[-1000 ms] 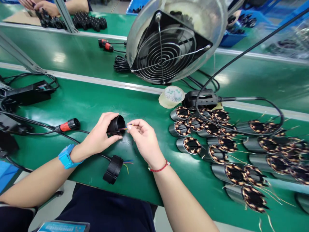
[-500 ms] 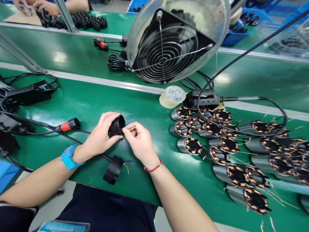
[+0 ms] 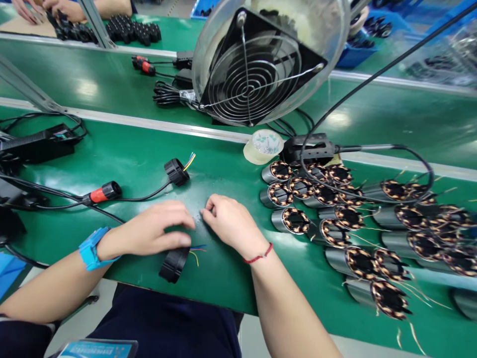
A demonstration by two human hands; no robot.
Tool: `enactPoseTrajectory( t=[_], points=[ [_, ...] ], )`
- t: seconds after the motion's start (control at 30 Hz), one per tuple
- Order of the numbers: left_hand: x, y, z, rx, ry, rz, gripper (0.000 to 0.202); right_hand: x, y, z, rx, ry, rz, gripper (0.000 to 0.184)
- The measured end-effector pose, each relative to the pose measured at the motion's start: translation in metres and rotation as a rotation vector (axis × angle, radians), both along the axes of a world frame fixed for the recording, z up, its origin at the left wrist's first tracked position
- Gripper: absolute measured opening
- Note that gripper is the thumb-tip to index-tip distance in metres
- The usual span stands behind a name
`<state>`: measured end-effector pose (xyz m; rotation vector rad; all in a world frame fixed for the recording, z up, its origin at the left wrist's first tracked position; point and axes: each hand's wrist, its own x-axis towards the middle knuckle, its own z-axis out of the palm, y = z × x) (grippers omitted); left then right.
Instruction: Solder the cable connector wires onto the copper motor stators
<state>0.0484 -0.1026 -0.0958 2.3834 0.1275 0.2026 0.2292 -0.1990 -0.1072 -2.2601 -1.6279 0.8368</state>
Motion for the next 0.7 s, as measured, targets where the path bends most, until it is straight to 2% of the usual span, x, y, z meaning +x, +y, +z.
enactPoseTrajectory(
  t=[0.03, 0.1, 0.17, 0.23, 0.3, 0.37, 0.43, 0.5, 0.6, 0.7],
  points=[
    [-0.001, -0.005, 0.002, -0.033, 0.074, -0.127, 0.029, -0.006, -0.001, 0.0, -0.026, -0.049, 0.026, 0.011],
    [-0.003, -0.013, 0.003, -0.026, 0.167, -0.266, 0.04, -0.016, -0.001, 0.0, -0.042, -0.14, 0.069, 0.008],
    [-0.006, -0.02, 0.003, 0.018, 0.212, -0.3, 0.041, -0.02, -0.001, -0.002, -0.023, -0.201, 0.113, 0.01],
    [-0.008, -0.022, 0.004, 0.042, 0.251, -0.286, 0.034, -0.018, 0.001, -0.002, 0.009, -0.205, 0.147, 0.012],
    [-0.009, -0.019, 0.005, 0.052, 0.263, -0.2, 0.033, -0.01, 0.001, 0.0, 0.044, -0.151, 0.141, 0.012],
    [-0.009, -0.013, 0.006, 0.078, 0.249, -0.059, 0.039, -0.001, -0.001, 0.004, 0.062, -0.06, 0.117, 0.01],
    [-0.006, -0.007, 0.006, 0.121, 0.229, 0.093, 0.046, 0.007, -0.006, 0.008, 0.04, 0.011, 0.123, 0.007],
    [-0.003, -0.004, 0.004, 0.186, 0.227, 0.2, 0.046, 0.009, -0.011, 0.011, -0.026, 0.028, 0.161, 0.011],
    [0.001, -0.007, 0.003, 0.332, 0.241, 0.281, 0.029, 0.001, -0.016, 0.011, -0.127, -0.038, 0.229, 0.014],
    [0.004, -0.014, 0.001, 0.493, 0.231, 0.322, 0.015, -0.015, -0.019, 0.009, -0.143, -0.178, 0.269, 0.015]
  ],
)
